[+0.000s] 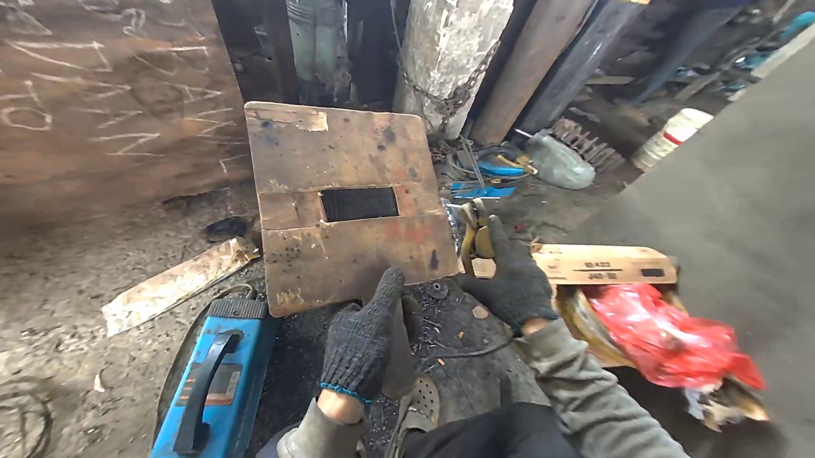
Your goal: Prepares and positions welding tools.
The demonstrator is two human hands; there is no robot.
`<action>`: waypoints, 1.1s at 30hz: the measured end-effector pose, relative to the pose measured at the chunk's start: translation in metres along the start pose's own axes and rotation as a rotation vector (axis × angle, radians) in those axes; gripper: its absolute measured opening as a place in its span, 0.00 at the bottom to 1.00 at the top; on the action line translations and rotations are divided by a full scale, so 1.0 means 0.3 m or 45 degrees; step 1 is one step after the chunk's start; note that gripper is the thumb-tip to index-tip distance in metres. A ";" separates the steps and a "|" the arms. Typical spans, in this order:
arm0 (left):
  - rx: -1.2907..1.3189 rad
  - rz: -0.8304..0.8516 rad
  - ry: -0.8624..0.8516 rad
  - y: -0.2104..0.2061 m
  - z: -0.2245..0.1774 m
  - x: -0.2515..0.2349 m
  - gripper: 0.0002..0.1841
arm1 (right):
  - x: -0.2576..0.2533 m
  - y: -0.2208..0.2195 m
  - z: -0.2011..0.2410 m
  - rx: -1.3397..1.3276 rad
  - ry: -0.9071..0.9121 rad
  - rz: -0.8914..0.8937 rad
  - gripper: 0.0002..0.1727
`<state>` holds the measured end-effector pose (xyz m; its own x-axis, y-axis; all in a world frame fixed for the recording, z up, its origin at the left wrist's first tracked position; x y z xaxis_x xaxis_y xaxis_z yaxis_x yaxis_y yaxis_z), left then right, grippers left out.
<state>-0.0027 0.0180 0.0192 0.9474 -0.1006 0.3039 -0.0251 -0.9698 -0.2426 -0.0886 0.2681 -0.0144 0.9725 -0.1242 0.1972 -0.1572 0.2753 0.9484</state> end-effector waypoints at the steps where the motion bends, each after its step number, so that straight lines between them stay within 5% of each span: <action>1: -0.026 0.003 0.008 -0.001 0.000 0.001 0.23 | 0.002 0.002 0.001 -0.014 -0.006 0.002 0.69; 33: -0.008 -0.047 -0.007 0.002 -0.005 0.008 0.21 | -0.004 0.007 0.008 0.008 -0.008 0.020 0.70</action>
<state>-0.0009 0.0168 0.0212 0.9494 -0.0632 0.3076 0.0083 -0.9741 -0.2258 -0.0906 0.2665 -0.0121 0.9688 -0.1263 0.2134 -0.1731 0.2716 0.9467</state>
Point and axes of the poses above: each hand's wrist, its own x-axis away from the middle knuckle, its own y-axis out of the back of the hand, z = x × y, the point moved 1 cm from there along -x, towards the middle knuckle, and after that the axes turned 15 degrees about z, right-handed, at the moved point
